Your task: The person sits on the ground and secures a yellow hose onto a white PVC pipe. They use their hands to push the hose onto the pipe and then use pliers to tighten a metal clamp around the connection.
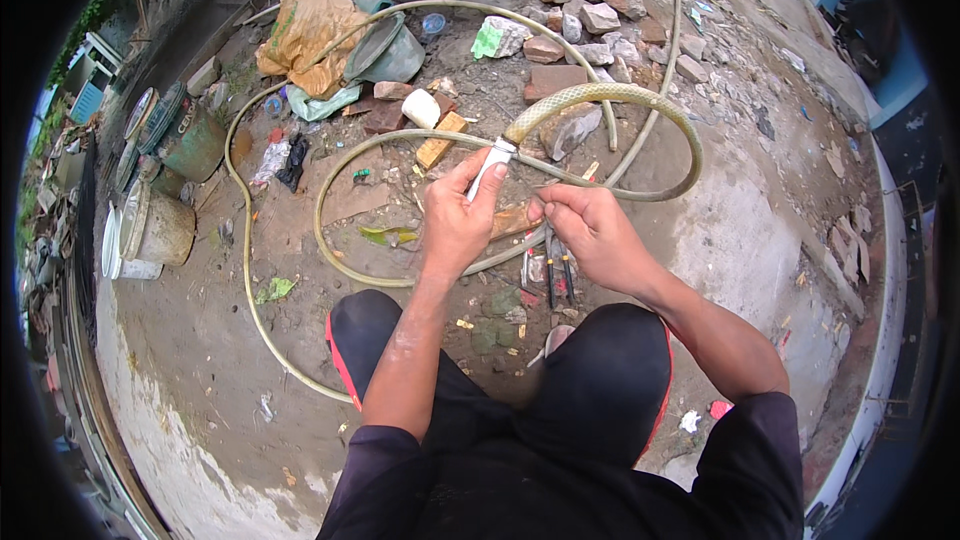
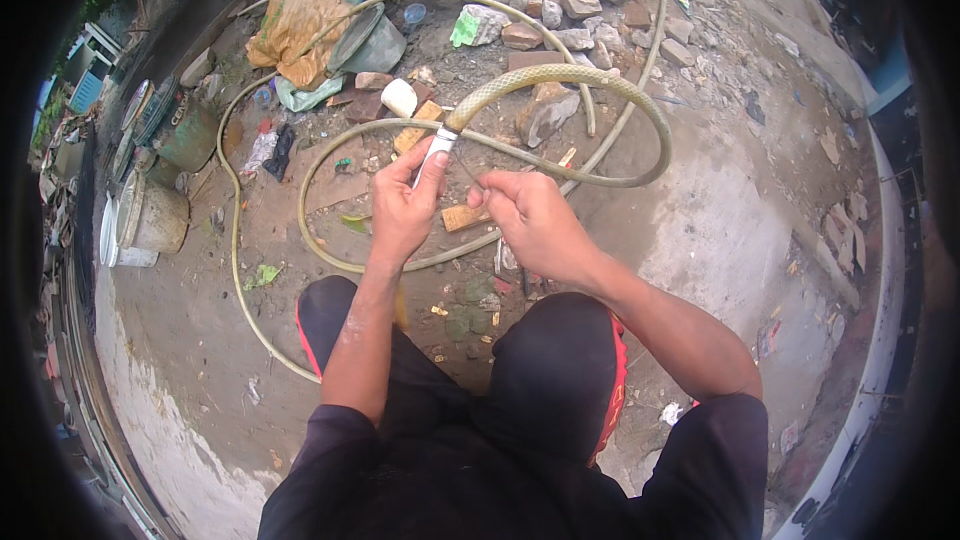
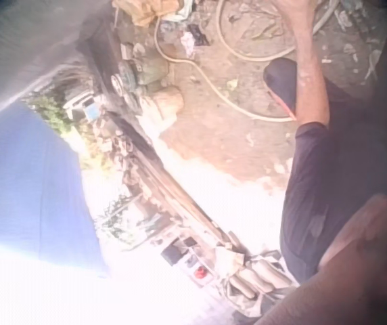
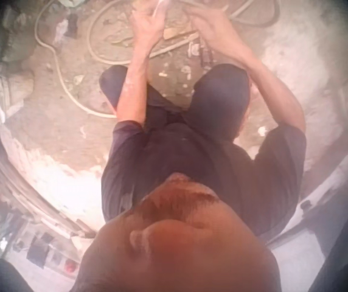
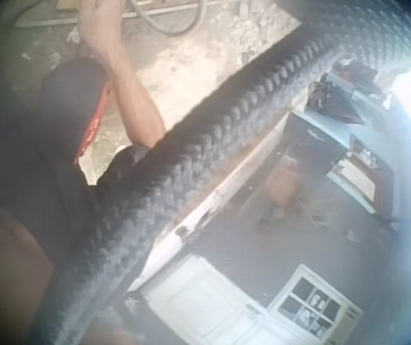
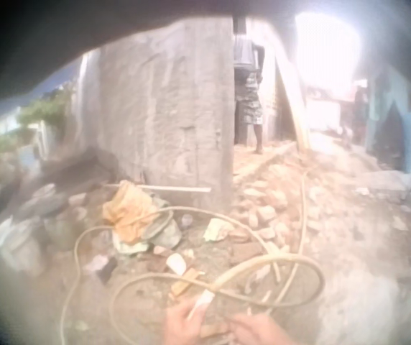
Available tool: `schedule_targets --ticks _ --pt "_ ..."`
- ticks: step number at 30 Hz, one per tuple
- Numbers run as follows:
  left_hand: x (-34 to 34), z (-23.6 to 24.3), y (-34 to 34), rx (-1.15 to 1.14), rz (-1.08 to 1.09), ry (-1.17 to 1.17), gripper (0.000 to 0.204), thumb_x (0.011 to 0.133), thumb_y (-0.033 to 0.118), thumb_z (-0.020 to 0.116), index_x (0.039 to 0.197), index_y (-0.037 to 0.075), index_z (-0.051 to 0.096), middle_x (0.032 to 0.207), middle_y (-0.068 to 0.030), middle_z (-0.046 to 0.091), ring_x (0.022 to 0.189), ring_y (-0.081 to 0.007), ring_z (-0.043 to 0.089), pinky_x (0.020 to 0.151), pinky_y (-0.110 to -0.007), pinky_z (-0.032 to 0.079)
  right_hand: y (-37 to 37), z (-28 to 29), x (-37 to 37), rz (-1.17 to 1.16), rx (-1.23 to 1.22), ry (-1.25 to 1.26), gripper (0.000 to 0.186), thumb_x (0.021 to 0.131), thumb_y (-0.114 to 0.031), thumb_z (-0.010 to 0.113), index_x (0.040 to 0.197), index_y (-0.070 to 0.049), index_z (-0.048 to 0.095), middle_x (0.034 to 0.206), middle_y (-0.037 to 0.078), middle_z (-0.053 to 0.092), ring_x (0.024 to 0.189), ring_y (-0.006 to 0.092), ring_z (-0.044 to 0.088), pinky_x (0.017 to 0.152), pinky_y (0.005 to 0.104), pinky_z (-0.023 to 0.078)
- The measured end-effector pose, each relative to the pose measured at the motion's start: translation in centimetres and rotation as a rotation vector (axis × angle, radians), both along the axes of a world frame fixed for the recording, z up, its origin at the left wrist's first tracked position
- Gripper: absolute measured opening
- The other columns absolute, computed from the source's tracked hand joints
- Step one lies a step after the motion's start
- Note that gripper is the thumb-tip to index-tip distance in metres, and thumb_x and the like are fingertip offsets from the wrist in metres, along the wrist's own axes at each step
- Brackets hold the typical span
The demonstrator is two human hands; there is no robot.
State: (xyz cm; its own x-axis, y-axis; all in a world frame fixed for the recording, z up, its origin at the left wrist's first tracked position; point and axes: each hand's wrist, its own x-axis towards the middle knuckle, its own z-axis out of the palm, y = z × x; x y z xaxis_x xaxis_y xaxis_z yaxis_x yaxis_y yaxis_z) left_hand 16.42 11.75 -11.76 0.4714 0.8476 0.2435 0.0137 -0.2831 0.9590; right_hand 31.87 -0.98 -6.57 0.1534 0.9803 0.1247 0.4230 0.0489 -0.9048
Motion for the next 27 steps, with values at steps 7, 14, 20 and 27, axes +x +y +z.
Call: schedule_targets --ticks 7,14,20,27 --pt "-0.4 1.3 -1.1 0.145 -0.032 0.213 0.034 0.099 0.02 0.069 0.124 -0.004 0.071 0.074 -0.0174 0.073 0.062 -0.0123 0.065 0.059 -0.034 0.05 1.5 6.7 1.5 0.253 -0.013 -0.965 0.015 0.094 -0.012 0.061 0.094 0.001 0.068 0.068 0.017 0.068 0.064 0.0321 0.072 0.058 0.0449 0.054" --pt "-0.1 1.9 -3.1 0.386 -0.031 0.149 0.03 0.098 0.02 0.069 0.118 -0.003 0.07 0.086 -0.0246 0.072 0.072 -0.0414 0.071 0.065 -0.047 0.054 9.1 12.1 1.2 0.642 0.052 -1.513 0.01 0.084 -0.011 0.069 0.083 -0.001 0.072 0.074 0.016 0.072 0.077 0.0339 0.075 0.065 0.0443 0.059" --pt "-1.7 1.4 -4.9 0.536 -0.074 0.241 0.035 0.096 0.024 0.072 0.123 0.002 0.066 0.089 -0.0213 0.074 0.076 -0.0409 0.073 0.063 -0.047 0.058 12.4 9.2 1.8 0.819 -0.385 -1.063 0.015 0.087 -0.015 0.073 0.084 0.0 0.073 0.073 0.009 0.071 0.065 0.0259 0.067 0.054 0.0384 0.05" --pt "-2.7 2.5 -5.1 0.505 -0.036 0.001 0.042 0.094 0.015 0.074 0.133 0.003 0.064 0.092 -0.0191 0.075 0.078 -0.0345 0.075 0.064 -0.042 0.057 13.7 7.8 4.3 0.712 -1.033 -0.305 0.02 0.09 -0.032 0.08 0.09 -0.013 0.072 0.064 -0.009 0.052 0.055 0.0034 0.047 0.048 0.0225 0.036"
